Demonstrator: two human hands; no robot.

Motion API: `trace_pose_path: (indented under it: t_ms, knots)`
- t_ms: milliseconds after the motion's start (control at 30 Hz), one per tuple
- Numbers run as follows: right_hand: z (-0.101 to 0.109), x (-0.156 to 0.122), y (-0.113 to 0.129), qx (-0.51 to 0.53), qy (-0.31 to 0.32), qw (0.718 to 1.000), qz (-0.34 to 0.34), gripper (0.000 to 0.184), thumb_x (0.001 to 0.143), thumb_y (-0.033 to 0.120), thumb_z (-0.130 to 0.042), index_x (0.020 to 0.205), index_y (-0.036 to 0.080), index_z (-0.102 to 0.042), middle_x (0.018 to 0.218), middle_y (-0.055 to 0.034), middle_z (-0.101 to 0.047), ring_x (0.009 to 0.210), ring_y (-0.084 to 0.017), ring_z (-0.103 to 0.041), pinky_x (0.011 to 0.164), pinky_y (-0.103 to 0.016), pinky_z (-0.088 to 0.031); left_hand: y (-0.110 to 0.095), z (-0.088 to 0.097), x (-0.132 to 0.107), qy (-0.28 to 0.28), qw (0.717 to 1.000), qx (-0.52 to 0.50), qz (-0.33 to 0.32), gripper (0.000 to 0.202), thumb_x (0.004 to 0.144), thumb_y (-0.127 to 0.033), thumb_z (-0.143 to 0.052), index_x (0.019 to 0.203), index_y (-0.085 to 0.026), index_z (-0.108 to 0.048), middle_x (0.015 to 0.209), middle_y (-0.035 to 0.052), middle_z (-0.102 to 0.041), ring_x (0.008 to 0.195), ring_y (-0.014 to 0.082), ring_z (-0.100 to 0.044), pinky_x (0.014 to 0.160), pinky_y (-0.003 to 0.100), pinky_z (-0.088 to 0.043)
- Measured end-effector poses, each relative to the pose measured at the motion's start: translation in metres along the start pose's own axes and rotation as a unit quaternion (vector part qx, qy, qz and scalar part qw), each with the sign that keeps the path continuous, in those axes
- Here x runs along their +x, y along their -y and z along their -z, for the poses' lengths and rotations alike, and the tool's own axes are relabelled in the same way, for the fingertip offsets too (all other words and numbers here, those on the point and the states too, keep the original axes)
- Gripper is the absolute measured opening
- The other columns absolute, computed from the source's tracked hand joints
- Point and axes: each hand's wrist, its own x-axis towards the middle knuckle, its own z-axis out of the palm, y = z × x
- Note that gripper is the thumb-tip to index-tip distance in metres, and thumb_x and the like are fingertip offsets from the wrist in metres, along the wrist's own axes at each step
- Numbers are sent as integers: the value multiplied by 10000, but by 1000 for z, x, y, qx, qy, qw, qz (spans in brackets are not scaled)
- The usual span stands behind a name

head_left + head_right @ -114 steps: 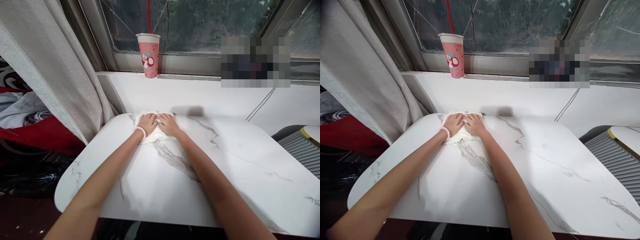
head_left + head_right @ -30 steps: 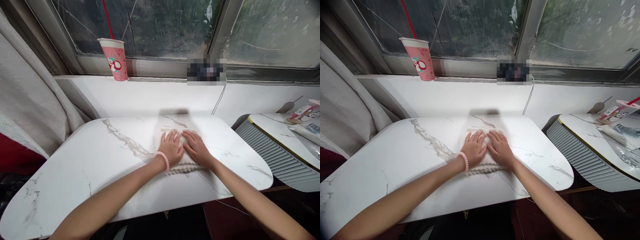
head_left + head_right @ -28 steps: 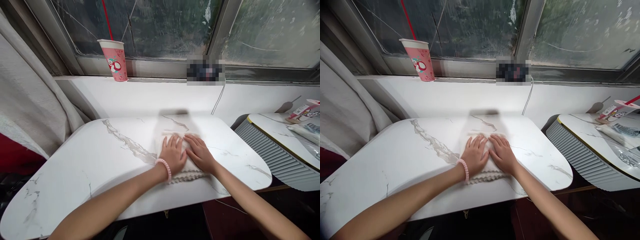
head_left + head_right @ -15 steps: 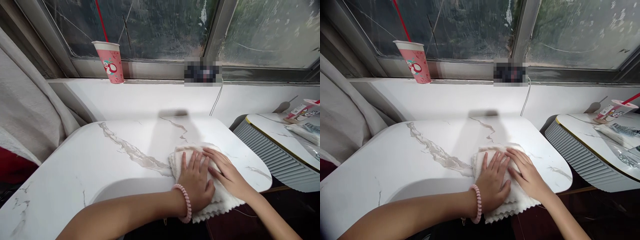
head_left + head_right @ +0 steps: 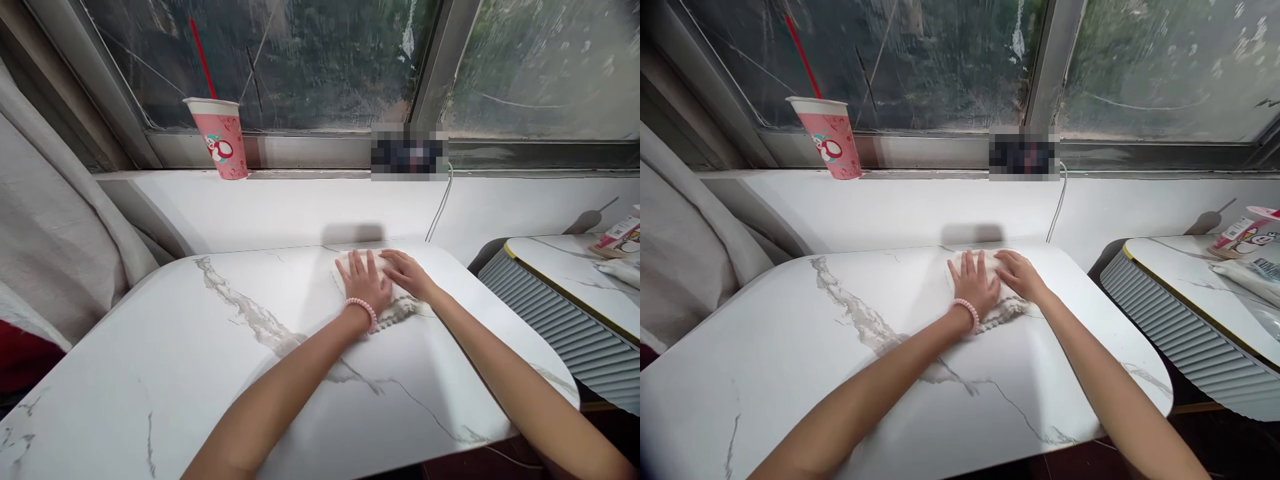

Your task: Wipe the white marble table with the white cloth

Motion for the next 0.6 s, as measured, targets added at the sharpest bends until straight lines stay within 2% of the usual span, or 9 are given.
trace_pose_path:
  t_ms: [100, 167, 267, 433, 600]
  knots:
    - [-5, 18, -15, 9, -19, 1000, -20, 391, 898, 424, -462, 1197, 210, -596, 1271, -110, -613, 1216, -283, -536, 1053, -472, -408, 6, -5, 23, 7, 999, 12, 35, 625, 941, -413, -347, 1448, -50, -393, 1530, 227, -341, 1456, 371, -208, 1171, 631, -72]
    - [-5, 26, -22, 23, -14, 999, -22, 391, 895, 426, -468, 1193, 210, -599, 1273, -102, -613, 1217, -273, -533, 1063, -457, -398, 7, -7, 33, 18, 999, 20, 22, 610, 951, -396, -319, 1428, -30, -423, 1526, 223, -350, 1460, 341, -210, 1192, 582, -52]
    - [-3, 34, -30, 40, -4, 999, -35, 407, 895, 427, -464, 1207, 201, -595, 1287, -99, -604, 1230, -264, -521, 1077, -444, -386, 6, -11, 46, 32, 999, 33, -13, 609, 961, -358, -290, 1445, 0, -382, 1533, 212, -343, 1464, 291, -217, 1214, 506, -34]
    - [3, 39, -39, 12, 4, 997, -82, 412, 907, 402, -442, 1244, 210, -582, 1334, -93, -575, 1289, -280, -468, 1105, -473, -341, 3, -20, 72, 68, 996, 38, -30, 576, 967, -350, -279, 1486, -111, -352, 1566, 129, -318, 1459, 261, -240, 1213, 471, -97]
    - [21, 34, -46, 39, -7, 985, -166, 393, 886, 358, -508, 1234, 192, -583, 1312, -97, -598, 1224, -249, -533, 1061, -390, -395, -10, -27, 84, 82, 994, 42, -52, 567, 970, -346, -260, 1489, -136, -350, 1571, 108, -314, 1459, 240, -240, 1209, 457, -115]
